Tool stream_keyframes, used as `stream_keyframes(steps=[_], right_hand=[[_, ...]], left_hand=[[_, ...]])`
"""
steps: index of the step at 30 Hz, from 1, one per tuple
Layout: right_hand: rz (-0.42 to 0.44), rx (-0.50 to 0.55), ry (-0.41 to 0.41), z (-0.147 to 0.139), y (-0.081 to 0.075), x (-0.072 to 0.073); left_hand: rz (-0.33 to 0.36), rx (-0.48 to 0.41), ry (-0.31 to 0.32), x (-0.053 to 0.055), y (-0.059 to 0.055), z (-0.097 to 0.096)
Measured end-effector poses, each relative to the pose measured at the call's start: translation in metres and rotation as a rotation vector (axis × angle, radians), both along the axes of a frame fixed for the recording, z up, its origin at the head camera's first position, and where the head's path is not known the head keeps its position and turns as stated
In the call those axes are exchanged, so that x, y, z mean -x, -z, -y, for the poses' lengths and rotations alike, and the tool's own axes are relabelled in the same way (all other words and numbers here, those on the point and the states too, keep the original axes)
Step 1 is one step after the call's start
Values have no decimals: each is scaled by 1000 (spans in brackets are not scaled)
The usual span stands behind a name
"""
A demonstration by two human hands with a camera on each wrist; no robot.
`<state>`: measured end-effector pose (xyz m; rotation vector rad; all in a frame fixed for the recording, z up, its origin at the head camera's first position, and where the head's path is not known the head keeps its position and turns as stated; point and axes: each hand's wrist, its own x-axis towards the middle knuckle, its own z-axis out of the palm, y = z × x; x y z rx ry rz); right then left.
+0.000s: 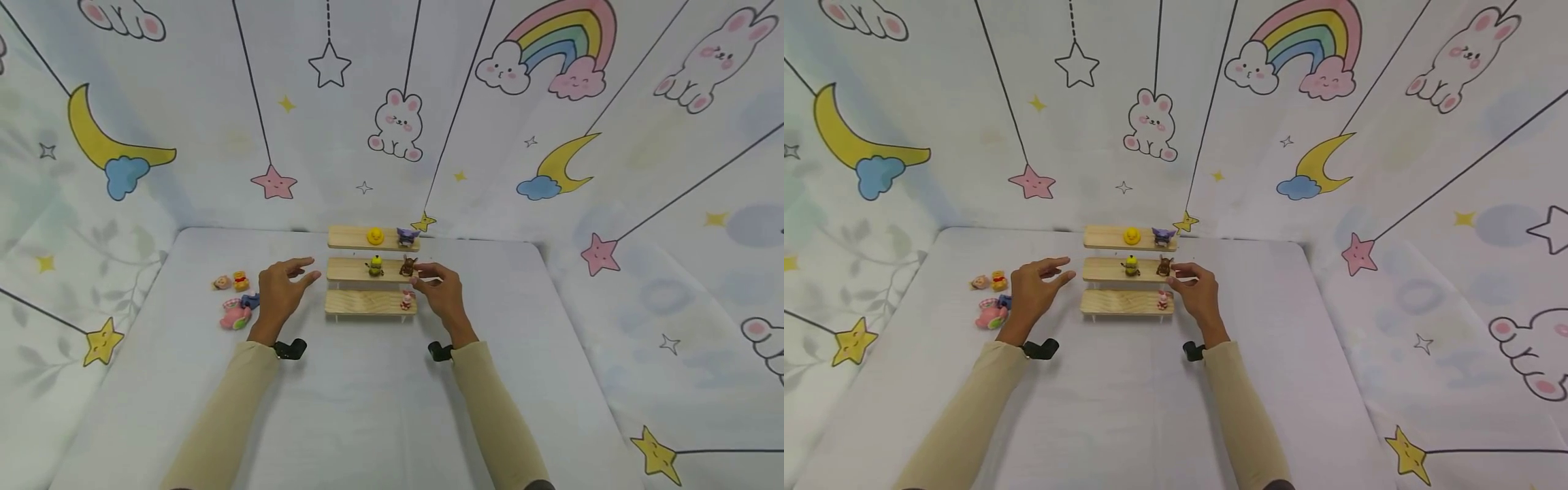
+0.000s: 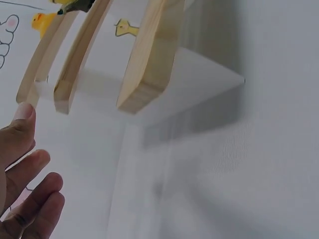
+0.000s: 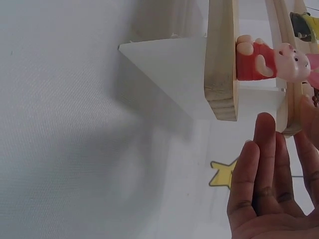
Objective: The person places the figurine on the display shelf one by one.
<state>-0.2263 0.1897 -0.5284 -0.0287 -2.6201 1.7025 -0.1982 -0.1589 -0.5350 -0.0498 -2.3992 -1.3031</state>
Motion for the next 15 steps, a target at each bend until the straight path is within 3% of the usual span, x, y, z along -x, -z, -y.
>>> stream_keyframes(steps=[9, 15], right_hand=[[20, 19, -1, 0, 1, 0], [24, 24, 7, 0, 2, 0]], left_hand=[[11, -2, -31, -5, -3, 21], [40, 56, -48, -8, 0, 38]])
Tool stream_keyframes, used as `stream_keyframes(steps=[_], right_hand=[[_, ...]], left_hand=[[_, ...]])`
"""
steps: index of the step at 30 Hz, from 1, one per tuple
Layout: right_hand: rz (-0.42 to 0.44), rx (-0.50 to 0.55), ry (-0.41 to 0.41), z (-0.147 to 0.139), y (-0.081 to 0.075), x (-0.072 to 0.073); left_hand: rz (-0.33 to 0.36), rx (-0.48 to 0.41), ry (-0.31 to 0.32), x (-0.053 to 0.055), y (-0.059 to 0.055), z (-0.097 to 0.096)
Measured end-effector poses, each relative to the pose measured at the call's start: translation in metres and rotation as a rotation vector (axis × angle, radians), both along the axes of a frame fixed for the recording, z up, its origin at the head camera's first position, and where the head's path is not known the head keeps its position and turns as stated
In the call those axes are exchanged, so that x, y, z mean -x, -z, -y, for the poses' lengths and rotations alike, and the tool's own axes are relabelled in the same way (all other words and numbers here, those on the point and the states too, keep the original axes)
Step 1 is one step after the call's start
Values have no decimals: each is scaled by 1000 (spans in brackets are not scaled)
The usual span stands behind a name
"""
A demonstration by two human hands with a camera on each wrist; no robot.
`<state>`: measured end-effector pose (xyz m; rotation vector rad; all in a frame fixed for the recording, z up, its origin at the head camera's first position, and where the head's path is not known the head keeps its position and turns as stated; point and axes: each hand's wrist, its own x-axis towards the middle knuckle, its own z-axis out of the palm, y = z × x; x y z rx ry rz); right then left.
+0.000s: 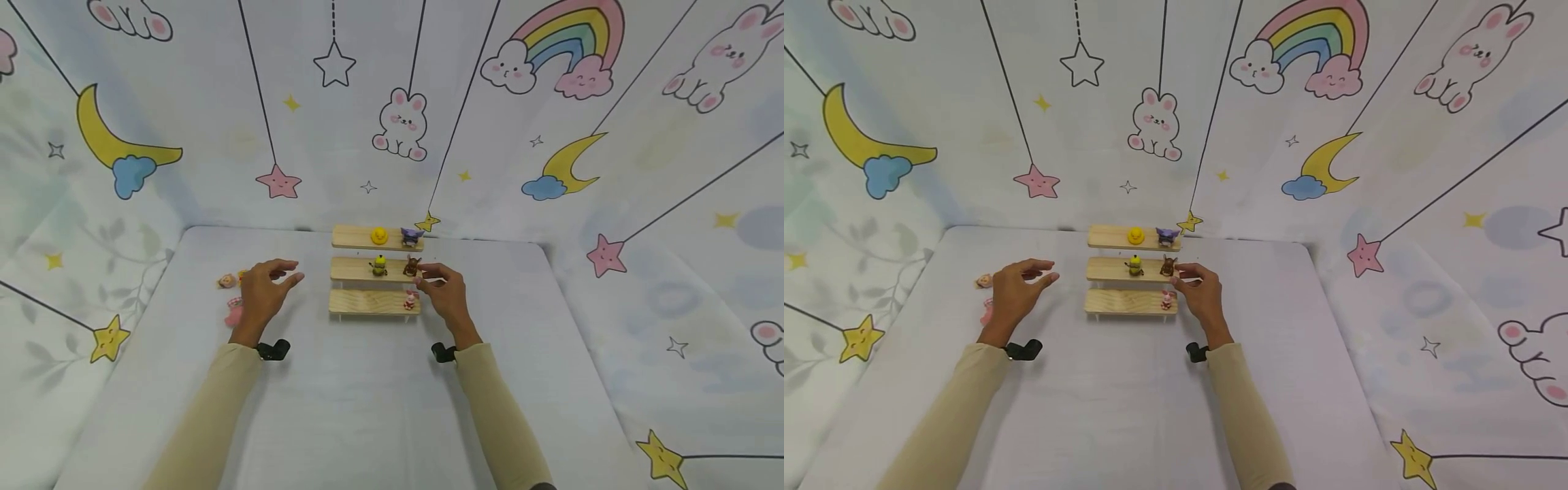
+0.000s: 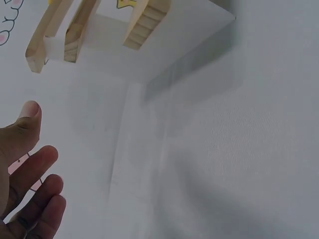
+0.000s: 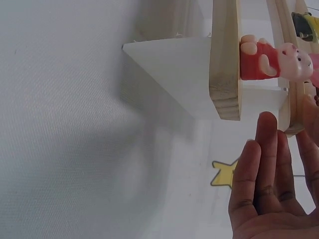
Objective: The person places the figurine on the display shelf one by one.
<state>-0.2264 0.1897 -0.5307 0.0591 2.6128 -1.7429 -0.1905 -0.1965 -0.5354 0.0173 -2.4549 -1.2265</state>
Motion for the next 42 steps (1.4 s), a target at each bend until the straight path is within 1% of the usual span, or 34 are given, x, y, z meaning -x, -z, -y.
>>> stream_keyframes(steps=[6, 9, 12, 15, 19, 23, 29, 31, 38, 42], right_hand=[[-5, 4, -3, 0, 1, 0], [-3, 3, -2, 0, 1, 0], [-7, 5, -6, -1, 1, 0], [-11, 4, -10, 0, 1, -1], [-11, -7, -6, 0, 1, -2], [-14, -7, -1, 1, 1, -3], [-17, 6, -2, 1, 1, -3], [-15, 5, -1, 0, 1, -3], [-26, 13, -7, 0, 3, -3], [-35, 22, -13, 0, 5, -3]], left_hand=[[-10, 41, -13, -4, 1, 21], [7, 43, -16, -5, 2, 31], [45, 42, -21, -6, 3, 41], [102, 39, -24, -10, 3, 51], [169, 23, -5, -12, 0, 64], [209, 13, 12, -13, -4, 76], [211, -5, 13, -13, -7, 95], [213, 8, 7, -13, -7, 100], [222, 66, -49, -13, -2, 117], [251, 81, -67, -13, 1, 123]])
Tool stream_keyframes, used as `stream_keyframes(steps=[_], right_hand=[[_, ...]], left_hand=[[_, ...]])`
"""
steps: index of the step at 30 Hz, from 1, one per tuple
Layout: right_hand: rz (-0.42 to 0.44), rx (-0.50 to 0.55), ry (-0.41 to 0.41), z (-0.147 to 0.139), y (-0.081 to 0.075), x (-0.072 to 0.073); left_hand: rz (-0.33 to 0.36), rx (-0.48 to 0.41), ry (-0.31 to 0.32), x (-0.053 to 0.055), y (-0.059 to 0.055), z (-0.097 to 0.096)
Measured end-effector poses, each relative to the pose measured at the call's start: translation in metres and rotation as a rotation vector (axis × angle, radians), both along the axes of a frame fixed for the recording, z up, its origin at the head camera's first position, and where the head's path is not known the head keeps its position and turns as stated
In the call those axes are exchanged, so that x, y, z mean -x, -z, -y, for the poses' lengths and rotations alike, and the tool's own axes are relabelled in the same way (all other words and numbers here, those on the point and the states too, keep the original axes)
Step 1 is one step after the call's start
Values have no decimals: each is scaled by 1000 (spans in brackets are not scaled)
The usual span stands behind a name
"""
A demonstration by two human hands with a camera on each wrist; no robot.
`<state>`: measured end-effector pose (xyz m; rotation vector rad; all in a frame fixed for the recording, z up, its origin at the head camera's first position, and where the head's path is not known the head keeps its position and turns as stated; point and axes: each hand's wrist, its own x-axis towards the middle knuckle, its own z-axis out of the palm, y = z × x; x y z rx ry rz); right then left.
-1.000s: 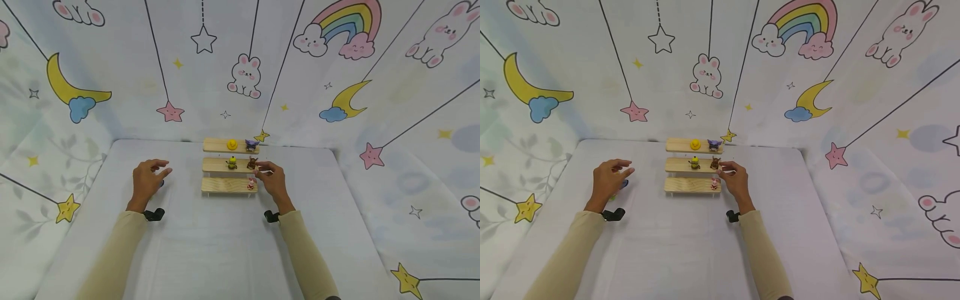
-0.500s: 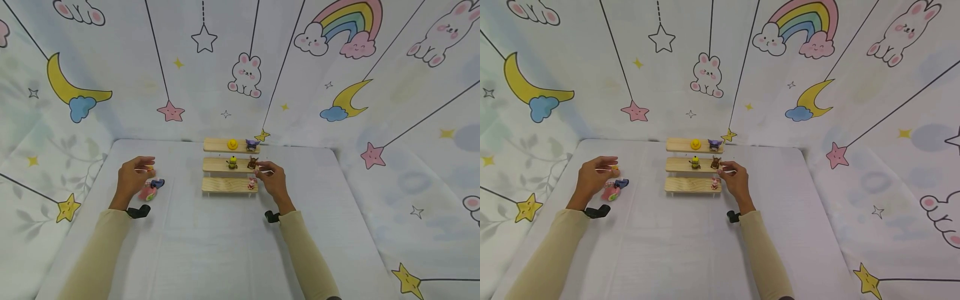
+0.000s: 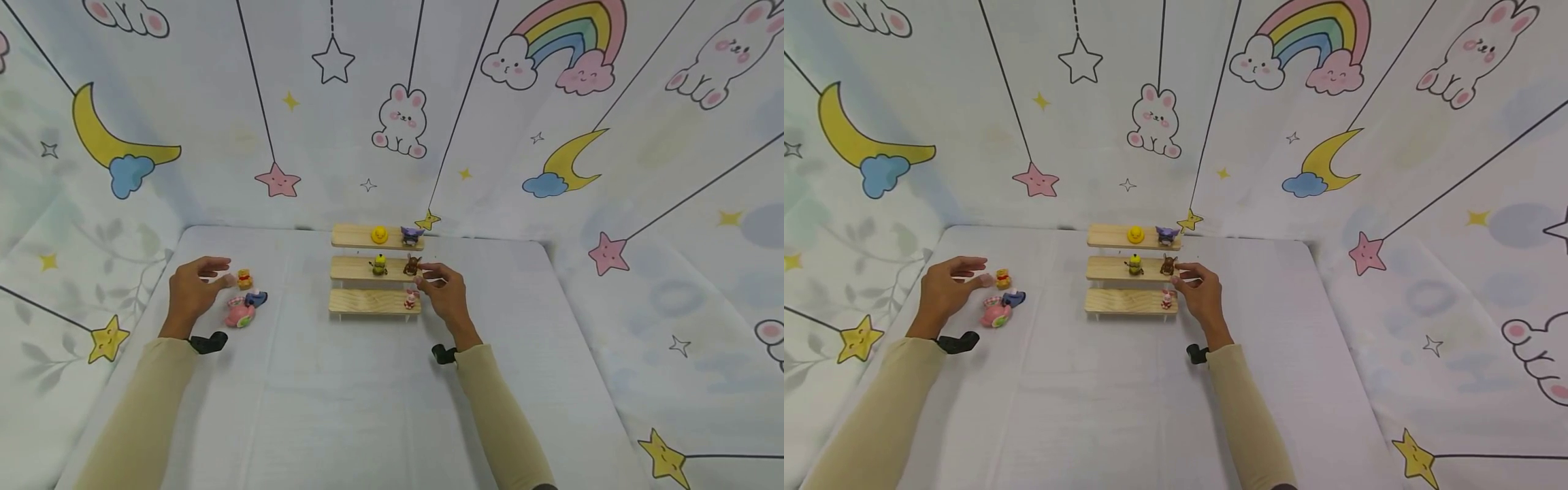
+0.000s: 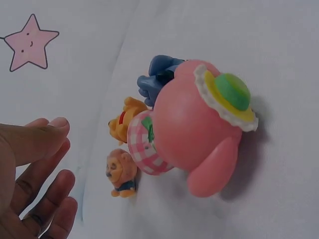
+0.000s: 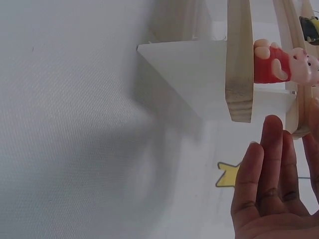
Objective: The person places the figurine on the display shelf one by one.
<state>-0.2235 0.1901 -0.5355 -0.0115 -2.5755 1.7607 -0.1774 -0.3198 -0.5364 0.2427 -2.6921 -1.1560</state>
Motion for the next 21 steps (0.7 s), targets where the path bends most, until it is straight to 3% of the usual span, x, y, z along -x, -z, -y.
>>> stream_keyframes(steps=[11, 21], right_hand=[[7, 14, 12, 1, 3, 1], [23, 26, 18, 2, 2, 1]], left_hand=[[149, 59, 11, 7, 7, 12], [133, 118, 47, 12, 16, 12]])
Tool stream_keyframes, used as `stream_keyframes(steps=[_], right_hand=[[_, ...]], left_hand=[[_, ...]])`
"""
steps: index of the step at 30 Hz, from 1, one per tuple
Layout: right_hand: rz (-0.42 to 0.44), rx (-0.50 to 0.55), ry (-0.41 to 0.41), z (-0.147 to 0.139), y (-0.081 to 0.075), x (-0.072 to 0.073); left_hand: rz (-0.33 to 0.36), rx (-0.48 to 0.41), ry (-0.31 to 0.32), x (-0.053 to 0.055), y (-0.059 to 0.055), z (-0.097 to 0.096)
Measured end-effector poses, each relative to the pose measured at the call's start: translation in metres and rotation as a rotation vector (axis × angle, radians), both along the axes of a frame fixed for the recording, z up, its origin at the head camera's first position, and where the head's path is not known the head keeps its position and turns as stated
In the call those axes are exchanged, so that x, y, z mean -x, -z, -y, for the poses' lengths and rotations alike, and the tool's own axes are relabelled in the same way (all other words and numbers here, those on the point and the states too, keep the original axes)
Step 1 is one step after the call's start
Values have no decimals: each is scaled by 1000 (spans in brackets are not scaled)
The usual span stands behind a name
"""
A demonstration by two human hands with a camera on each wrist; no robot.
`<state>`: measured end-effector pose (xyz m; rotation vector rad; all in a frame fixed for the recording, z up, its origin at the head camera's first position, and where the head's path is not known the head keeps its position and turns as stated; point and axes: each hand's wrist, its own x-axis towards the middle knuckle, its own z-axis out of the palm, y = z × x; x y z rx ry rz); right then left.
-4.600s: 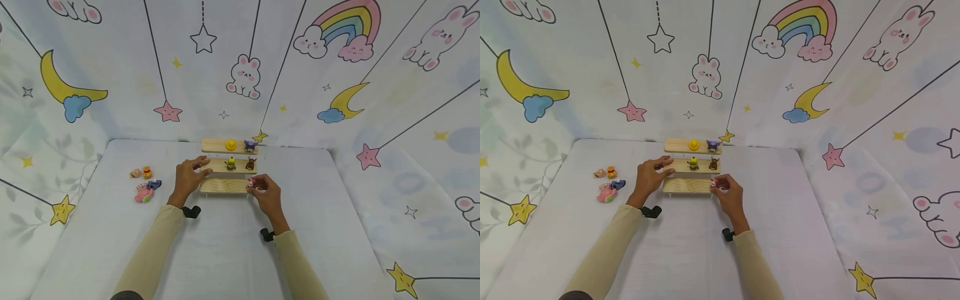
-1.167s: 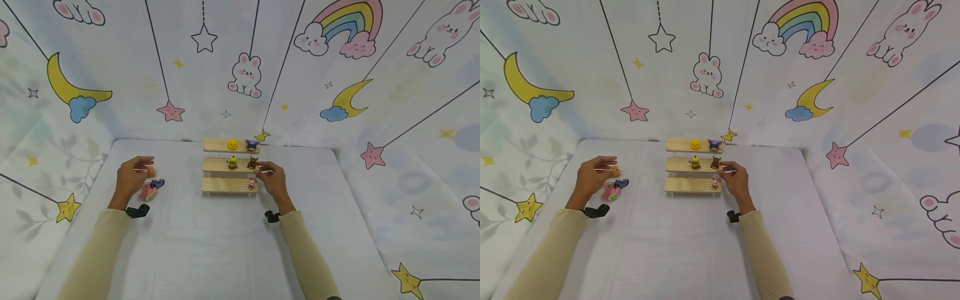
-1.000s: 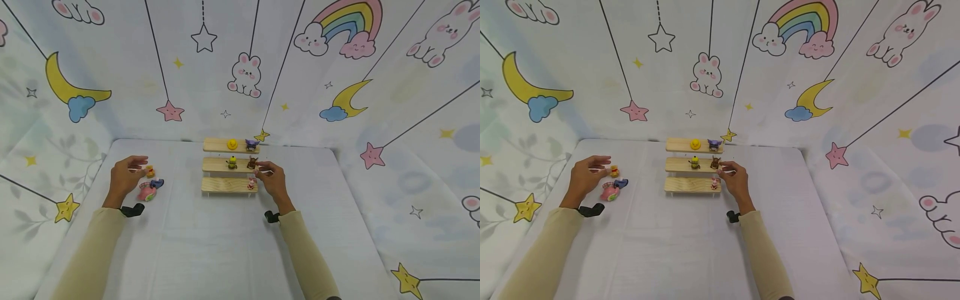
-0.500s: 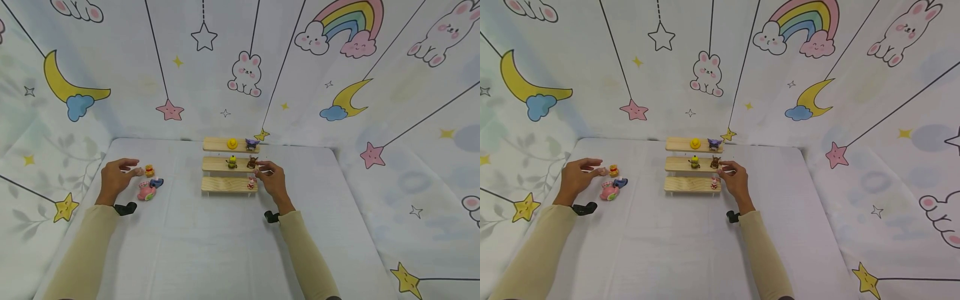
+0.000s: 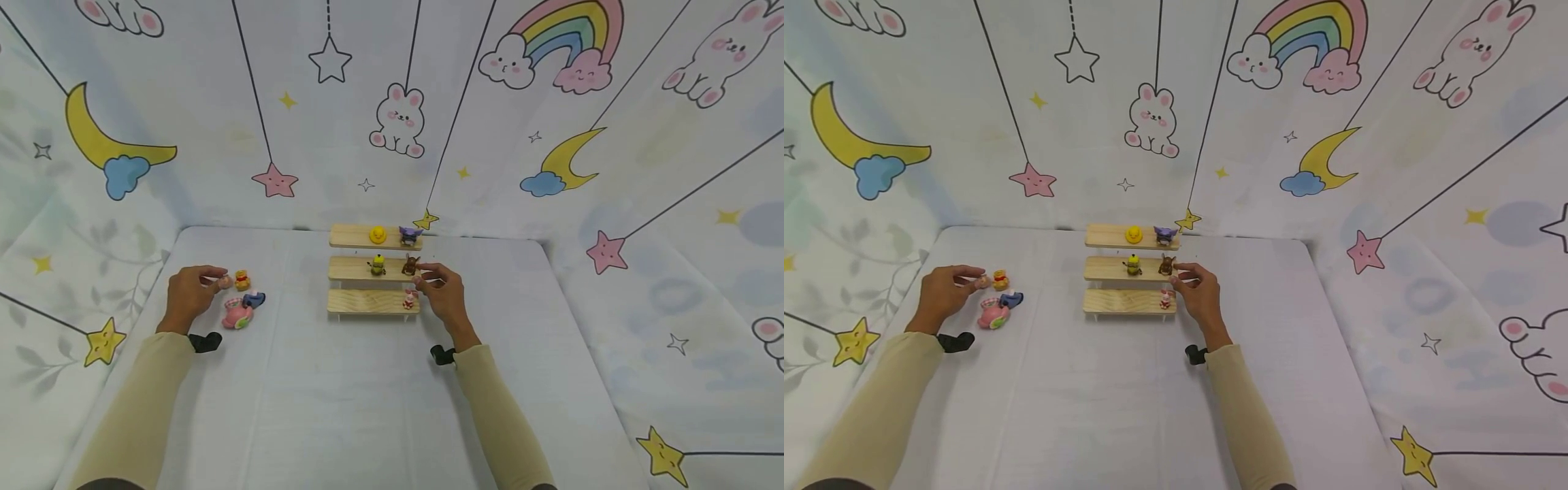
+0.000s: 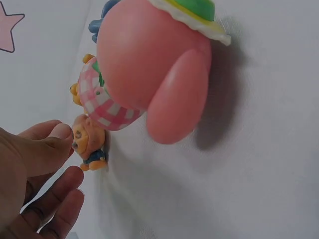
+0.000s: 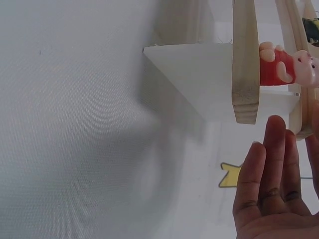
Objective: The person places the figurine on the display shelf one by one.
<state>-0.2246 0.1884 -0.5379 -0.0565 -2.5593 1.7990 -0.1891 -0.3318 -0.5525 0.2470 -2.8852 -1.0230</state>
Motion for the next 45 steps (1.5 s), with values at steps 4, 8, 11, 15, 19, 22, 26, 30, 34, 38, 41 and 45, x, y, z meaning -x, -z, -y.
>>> stream_keyframes(steps=[4, 8, 11, 15, 19, 22, 26, 30, 34, 38, 41, 45], right_hand=[[-5, 10, -8, 0, 0, -1], [-20, 19, -20, -1, 1, -2], [-30, 25, -22, -1, 2, -2], [-36, 18, -16, -1, 2, -2], [-41, 20, -17, 0, 2, -3], [-41, 21, -13, 0, 2, -4], [-40, 26, -8, 0, 2, -4], [-39, 25, -15, 0, 3, -3], [-38, 26, -20, 0, 2, -4], [-37, 26, -17, 0, 3, -3], [-36, 14, -15, 0, 4, -3], [-40, -1, -14, 0, 5, -3]], left_hand=[[29, 32, 5, 2, 2, 0], [57, 86, 18, 3, 6, 2], [41, 126, 11, 3, 8, 1], [23, 149, -3, 2, 8, -1], [27, 139, -9, 2, 9, -1], [33, 129, -8, 2, 10, 0], [55, 137, 6, 0, 11, 0], [54, 123, -9, -3, 10, -1], [21, 68, -34, -5, 6, -2], [-8, 21, -38, -4, 3, -4], [-37, -16, -43, -3, -1, -8], [-83, -54, -47, -2, -10, -17]])
